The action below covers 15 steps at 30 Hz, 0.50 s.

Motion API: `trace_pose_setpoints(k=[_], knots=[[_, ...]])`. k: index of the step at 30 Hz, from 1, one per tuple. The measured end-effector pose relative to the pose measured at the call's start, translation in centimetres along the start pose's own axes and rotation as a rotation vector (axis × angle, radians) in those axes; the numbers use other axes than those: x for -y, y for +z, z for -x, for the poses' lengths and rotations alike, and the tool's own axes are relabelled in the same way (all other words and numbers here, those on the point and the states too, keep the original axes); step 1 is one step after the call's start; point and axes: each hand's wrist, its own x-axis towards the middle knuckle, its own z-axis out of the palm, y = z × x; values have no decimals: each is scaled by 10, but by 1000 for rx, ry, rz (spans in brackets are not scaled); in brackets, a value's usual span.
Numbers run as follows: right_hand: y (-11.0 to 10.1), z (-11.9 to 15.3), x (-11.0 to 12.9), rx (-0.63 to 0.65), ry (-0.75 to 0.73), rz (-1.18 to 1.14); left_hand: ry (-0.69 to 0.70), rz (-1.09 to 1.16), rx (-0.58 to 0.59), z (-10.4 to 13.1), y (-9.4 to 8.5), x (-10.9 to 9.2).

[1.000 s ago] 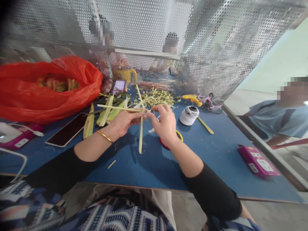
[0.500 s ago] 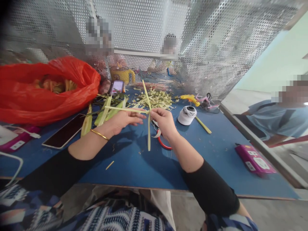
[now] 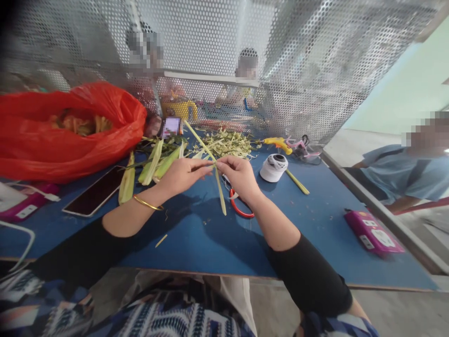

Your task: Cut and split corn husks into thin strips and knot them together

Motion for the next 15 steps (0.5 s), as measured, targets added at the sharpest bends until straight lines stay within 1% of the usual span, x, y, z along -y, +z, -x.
trace_pose_setpoints(k=[2,3,4,8,10,13,15], knots=[[0,1,1,34,-1,-36,43,4,125,-1,2,2],[-1,1,2,52,-3,-52,56,7,167,-2,2,2],[-2,0,2,65,-8,-59,39,36,189,-2,3,2],[-7,-1,3,33,-62,47,-102,180,183,0,2,-1],[-8,-2,3,25,-82,108,-202,260,197,0,2,-4],[-9,-1,3,87,-88,148,-384,372,202,-1,3,-4],[-9,-1,2,153,-89,172,-475,418,168,-2,5,-2]])
